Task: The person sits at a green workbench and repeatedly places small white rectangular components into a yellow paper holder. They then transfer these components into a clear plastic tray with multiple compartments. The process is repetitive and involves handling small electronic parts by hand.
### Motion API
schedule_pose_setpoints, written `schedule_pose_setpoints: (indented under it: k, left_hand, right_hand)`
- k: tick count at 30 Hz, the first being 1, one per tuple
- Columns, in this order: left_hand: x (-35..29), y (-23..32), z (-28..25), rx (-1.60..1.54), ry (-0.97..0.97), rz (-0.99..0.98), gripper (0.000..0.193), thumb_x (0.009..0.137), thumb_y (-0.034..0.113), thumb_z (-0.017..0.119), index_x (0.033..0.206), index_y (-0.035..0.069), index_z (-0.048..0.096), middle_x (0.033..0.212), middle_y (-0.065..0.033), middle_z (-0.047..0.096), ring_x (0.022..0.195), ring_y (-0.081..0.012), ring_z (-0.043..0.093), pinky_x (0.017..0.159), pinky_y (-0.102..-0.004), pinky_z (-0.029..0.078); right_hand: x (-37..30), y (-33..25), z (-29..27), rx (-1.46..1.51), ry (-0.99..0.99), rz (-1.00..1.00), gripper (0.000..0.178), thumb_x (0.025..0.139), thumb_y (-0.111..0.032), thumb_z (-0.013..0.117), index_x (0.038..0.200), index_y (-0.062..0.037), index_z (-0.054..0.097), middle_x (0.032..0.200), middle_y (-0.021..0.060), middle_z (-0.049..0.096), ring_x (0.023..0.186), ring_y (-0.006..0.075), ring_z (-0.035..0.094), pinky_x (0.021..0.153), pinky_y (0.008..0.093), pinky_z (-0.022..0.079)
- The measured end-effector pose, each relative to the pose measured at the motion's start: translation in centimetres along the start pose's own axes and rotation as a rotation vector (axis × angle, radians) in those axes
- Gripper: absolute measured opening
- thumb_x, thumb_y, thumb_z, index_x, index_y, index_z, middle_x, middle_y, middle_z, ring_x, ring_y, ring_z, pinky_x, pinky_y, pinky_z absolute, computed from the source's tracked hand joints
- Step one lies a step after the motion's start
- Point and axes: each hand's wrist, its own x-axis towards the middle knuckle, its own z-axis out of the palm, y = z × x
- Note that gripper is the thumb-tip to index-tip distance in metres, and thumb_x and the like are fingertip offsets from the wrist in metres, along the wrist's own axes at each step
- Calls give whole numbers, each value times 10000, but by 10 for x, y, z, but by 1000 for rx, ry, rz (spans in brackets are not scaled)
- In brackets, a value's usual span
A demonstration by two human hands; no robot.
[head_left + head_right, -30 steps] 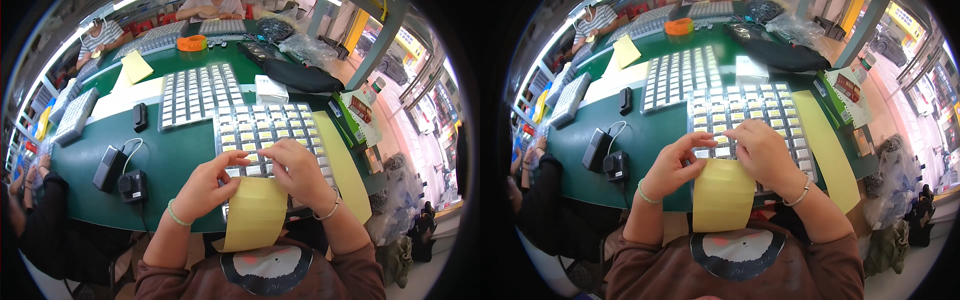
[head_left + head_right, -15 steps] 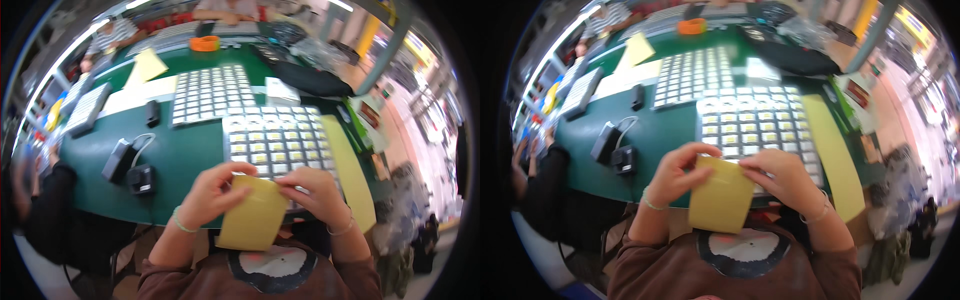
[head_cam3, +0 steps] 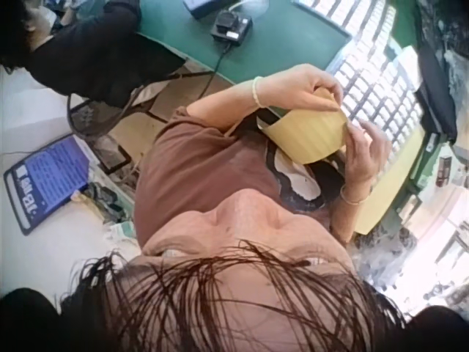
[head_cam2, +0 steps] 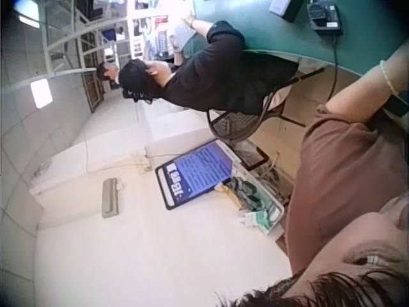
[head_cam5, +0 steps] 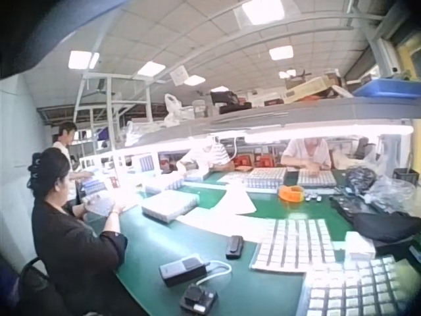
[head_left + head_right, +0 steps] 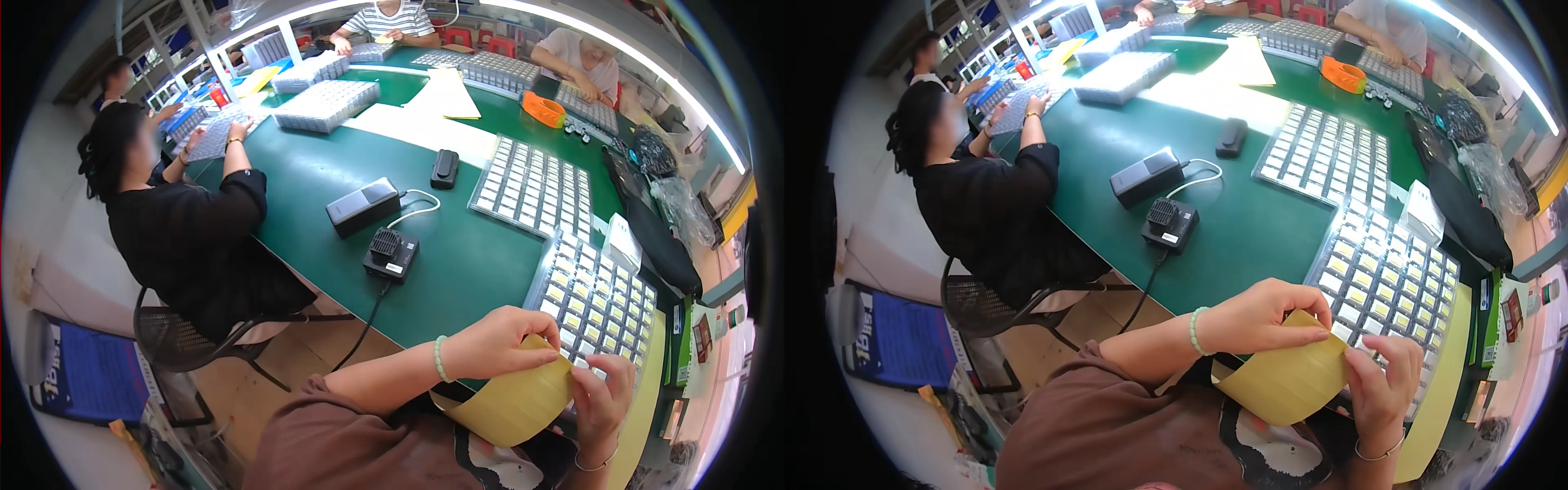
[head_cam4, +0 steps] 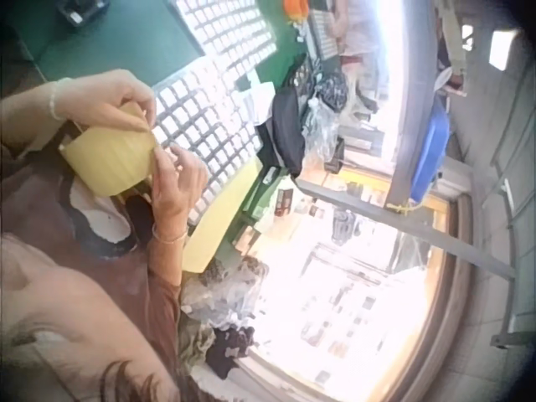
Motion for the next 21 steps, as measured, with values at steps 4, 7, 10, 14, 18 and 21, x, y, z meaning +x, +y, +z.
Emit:
schedule_pose_setpoints:
  k: [4, 7, 10, 14, 18, 21]
  left_hand:
    - [1, 0, -3, -47, -5, -12, 194, 946, 190, 719, 1014, 17, 660, 923, -106, 711, 831, -208, 662, 768, -327, 521]
    - [1, -1, -5, -86, -17, -8, 180, 966, 183, 707, 1016, 22, 644, 935, -80, 690, 864, -172, 636, 789, -309, 510]
    - [-1, -10, -5, -10, 59, 75, 152, 996, 173, 686, 1016, 30, 640, 972, -36, 668, 930, -93, 599, 829, -273, 498]
    - [-1, -10, -8, -151, 110, 78, 140, 1005, 163, 674, 1039, 32, 639, 1025, -24, 665, 988, -92, 599, 874, -276, 498]
    - [6, -8, -20, -53, 107, 67, 150, 1007, 162, 671, 1066, 24, 666, 1026, -18, 678, 985, -82, 605, 869, -266, 501]
    - [-14, -6, -42, 13, 87, -107, 173, 1001, 172, 674, 1034, 5, 707, 927, -30, 701, 891, -73, 615, 788, -258, 511]
  right_hand:
    - [-6, 2, -2, -122, 55, -160, 241, 838, -77, 740, 1056, -149, 669, 1052, 54, 596, 954, 280, 599, 870, 472, 490]
    - [-12, 2, 0, -13, 140, -160, 171, 877, -87, 712, 1024, -140, 643, 1025, 48, 577, 940, 267, 588, 883, 471, 491]
    - [-14, -4, 3, 254, 283, 3, 102, 920, -55, 670, 983, -100, 603, 1001, 72, 567, 920, 250, 573, 879, 446, 489]
    - [-9, -3, 1, 511, 403, 371, 81, 943, 63, 583, 977, -10, 584, 993, 115, 568, 903, 186, 543, 840, 325, 461]
    - [-5, 13, 0, 611, 269, 613, 109, 937, 116, 597, 966, 19, 638, 949, 39, 578, 874, 104, 539, 764, 218, 436]
    - [18, 14, 14, 789, 137, 753, 85, 932, 76, 667, 983, 9, 676, 853, -15, 603, 724, 41, 553, 647, 193, 432]
